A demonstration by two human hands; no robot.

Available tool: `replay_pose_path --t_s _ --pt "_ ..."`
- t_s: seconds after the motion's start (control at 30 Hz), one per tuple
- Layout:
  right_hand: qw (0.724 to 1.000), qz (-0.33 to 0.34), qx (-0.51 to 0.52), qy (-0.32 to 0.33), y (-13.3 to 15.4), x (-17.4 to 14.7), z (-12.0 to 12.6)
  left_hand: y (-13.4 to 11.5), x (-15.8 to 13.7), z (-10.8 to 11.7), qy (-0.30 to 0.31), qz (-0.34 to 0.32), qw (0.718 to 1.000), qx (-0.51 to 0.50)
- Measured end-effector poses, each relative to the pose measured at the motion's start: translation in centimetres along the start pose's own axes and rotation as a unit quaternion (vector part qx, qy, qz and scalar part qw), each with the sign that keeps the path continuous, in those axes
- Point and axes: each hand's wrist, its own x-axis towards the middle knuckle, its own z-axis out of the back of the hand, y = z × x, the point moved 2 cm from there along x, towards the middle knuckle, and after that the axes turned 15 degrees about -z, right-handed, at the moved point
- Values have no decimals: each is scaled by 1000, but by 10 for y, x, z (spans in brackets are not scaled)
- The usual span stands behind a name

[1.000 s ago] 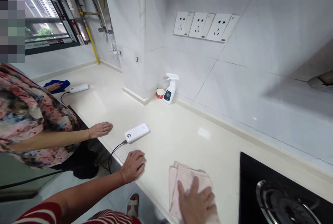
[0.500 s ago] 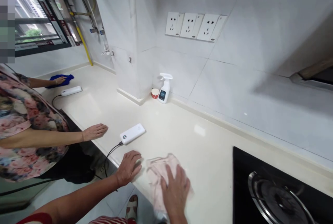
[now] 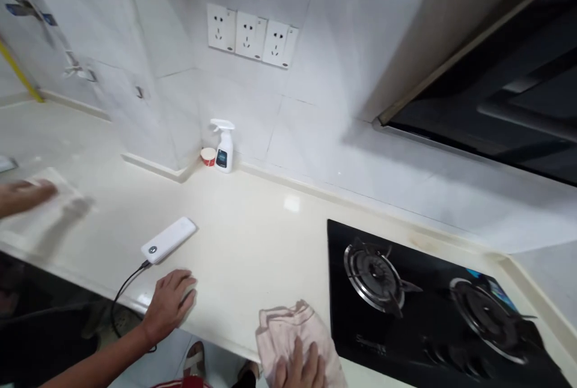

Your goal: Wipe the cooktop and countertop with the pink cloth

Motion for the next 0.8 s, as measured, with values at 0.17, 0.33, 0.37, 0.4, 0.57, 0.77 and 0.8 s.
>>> replay_pose_path --t_s 0.17,0.33,0.37,0.4,0.57,0.77,0.8 --pt "999 24 -41 -20 25 8 2 4 1 -4 -7 -10 1000 16" --pt "998 49 -40 12 47 72 -8 9 -2 -9 20 -3 999 37" --pt "998 51 -40 19 50 88 -13 10 -3 -10 25 -1 999 40" --pt "998 53 -38 26 53 105 -18 12 -4 -11 28 0 999 44" --pt "996 68 -15 62 77 196 -53 16 -8 -13 34 -2 997 70" --pt "986 59 120 97 112 315 -104 18 -12 -14 53 -14 994 95" --pt "983 56 138 103 119 333 -113 17 -12 -13 56 -12 994 97"
